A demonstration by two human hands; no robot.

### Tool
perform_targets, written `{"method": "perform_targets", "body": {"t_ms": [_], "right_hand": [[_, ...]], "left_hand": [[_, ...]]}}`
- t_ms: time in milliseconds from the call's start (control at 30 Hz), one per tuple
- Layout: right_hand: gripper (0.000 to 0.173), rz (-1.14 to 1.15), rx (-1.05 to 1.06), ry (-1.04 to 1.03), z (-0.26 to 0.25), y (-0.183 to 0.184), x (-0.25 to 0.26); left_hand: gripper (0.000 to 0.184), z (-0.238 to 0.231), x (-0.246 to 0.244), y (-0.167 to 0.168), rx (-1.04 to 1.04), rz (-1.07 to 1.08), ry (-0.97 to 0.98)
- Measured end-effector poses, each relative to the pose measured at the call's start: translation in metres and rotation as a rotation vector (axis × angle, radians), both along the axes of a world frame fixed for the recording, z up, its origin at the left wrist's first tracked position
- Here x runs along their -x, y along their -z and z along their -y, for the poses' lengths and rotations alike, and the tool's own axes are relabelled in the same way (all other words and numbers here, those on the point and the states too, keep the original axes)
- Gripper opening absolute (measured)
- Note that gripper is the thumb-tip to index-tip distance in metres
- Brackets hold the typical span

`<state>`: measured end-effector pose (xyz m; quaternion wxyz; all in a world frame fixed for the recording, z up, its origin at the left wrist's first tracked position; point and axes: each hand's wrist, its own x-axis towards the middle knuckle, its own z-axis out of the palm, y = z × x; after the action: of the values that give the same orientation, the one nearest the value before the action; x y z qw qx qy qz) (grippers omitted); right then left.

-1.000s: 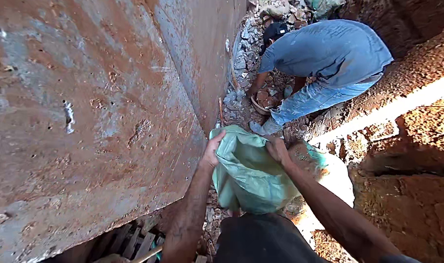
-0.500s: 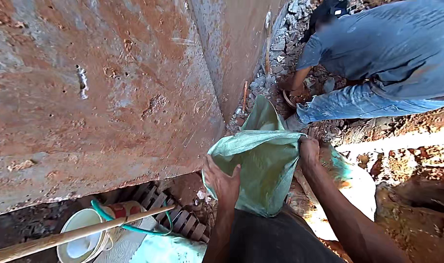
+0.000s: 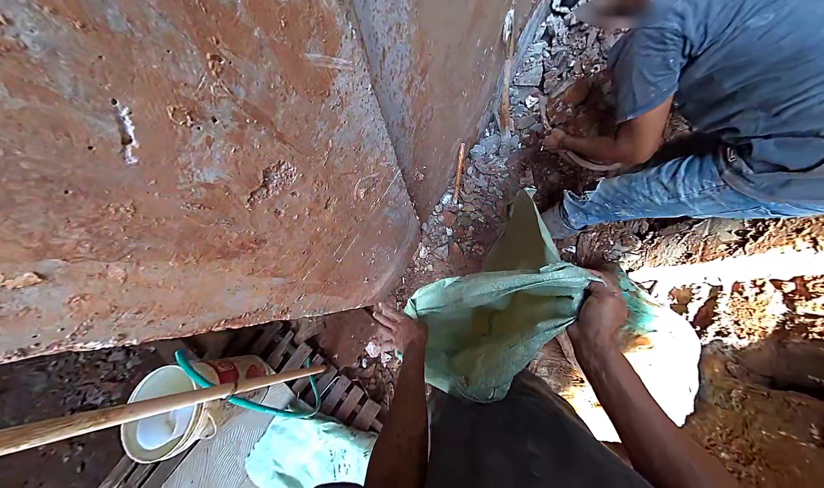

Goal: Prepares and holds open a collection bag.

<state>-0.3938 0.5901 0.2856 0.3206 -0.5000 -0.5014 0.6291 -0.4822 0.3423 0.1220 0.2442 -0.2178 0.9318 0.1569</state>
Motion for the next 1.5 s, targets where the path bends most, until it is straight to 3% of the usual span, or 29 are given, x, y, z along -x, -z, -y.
{"method": "perform_targets", "body": {"t_ms": [67, 133, 200, 233, 300, 333, 367, 467, 500, 633, 767, 833, 867, 967, 1033, 1100, 1167, 1200, 1267, 1333, 1367, 1433, 1500], "right_hand": [[0.026, 0.023, -0.014, 0.001, -0.007, 0.007, -0.01], [0.027, 0.024, -0.023, -0.001, -0.015, 0.017, -0.02], [0.027, 0.058, -0.056, -0.004, -0.026, 0.028, -0.029], [0.025, 0.099, -0.079, -0.014, -0.032, 0.034, -0.035], [0.021, 0.204, -0.133, -0.06, -0.046, 0.045, -0.045], [0.02, 0.267, -0.159, -0.119, -0.053, 0.049, -0.051], [0.021, 0.33, -0.187, -0.2, -0.059, 0.053, -0.059], [0.026, 0.442, -0.261, -0.433, -0.073, 0.063, -0.078], [0.025, 0.447, -0.273, -0.486, -0.073, 0.066, -0.082], [0.012, 0.402, -0.187, -0.51, -0.075, 0.082, -0.093], [0.022, 0.281, 0.297, -0.352, -0.085, 0.093, -0.109], [0.024, 0.196, 0.471, -0.241, -0.098, 0.102, -0.125], [0.026, 0.162, 0.505, -0.17, -0.106, 0.109, -0.135], [0.028, 0.083, 0.501, 0.067, -0.132, 0.126, -0.158], [0.029, 0.045, 0.449, 0.174, -0.129, 0.128, -0.158], [0.024, 0.095, 0.387, 0.195, -0.122, 0.127, -0.153], [0.02, 0.219, 0.336, 0.167, -0.113, 0.127, -0.151], [0.02, 0.27, 0.319, 0.145, -0.11, 0.125, -0.154], [0.022, 0.299, 0.287, 0.139, -0.115, 0.118, -0.154], [0.023, 0.309, 0.275, 0.059, -0.121, 0.101, -0.144], [0.023, 0.332, 0.279, -0.021, -0.119, 0.091, -0.14], [0.021, 0.383, 0.318, -0.2, -0.101, 0.081, -0.138], [0.018, 0.344, 0.334, -0.294, -0.09, 0.079, -0.125]], "left_hand": [[0.106, 0.002, -0.009, -0.007, -0.026, 0.196, -0.031], [0.074, -0.001, -0.009, -0.02, -0.209, 0.231, -0.131], [0.029, -0.003, -0.003, -0.04, -0.651, 0.15, -0.414], [0.022, -0.002, 0.004, -0.054, -0.902, 0.148, -0.571], [0.023, 0.001, 0.019, -0.083, -1.238, 0.199, -0.717], [0.021, 0.002, 0.024, -0.094, -1.275, 0.226, -0.692], [0.018, 0.002, 0.029, -0.101, -1.193, 0.255, -0.59], [0.045, 0.004, 0.041, -0.096, -0.607, 0.349, -0.084], [0.044, 0.006, 0.039, -0.092, -0.57, 0.367, -0.06], [0.027, 0.0, 0.027, -0.093, -1.005, 0.351, -0.444], [0.023, -0.012, 0.001, -0.098, -1.462, 0.166, -0.677], [0.029, 0.0, -0.002, -0.093, -1.647, 0.162, -0.547], [0.023, 0.011, -0.002, -0.09, -1.696, 0.216, -0.459], [0.015, 0.037, 0.002, -0.108, -1.663, 0.651, -0.188], [0.02, 0.042, -0.013, -0.128, -1.68, 0.812, -0.209], [0.032, 0.038, -0.021, -0.132, -1.92, 0.539, -0.324], [0.058, 0.024, -0.007, -0.114, -2.168, 0.217, -0.401], [0.065, 0.021, -0.003, -0.106, -2.154, 0.134, -0.475], [0.058, 0.023, 0.005, -0.099, -1.825, 0.169, -0.516], [0.033, 0.027, 0.025, -0.094, -1.324, 0.253, -0.236], [0.04, 0.026, 0.033, -0.086, -1.163, 0.253, -0.079], [0.086, 0.032, 0.037, -0.063, -0.935, 0.255, 0.187], [0.096, 0.026, 0.05, -0.041, -0.707, 0.188, 0.385]]}}
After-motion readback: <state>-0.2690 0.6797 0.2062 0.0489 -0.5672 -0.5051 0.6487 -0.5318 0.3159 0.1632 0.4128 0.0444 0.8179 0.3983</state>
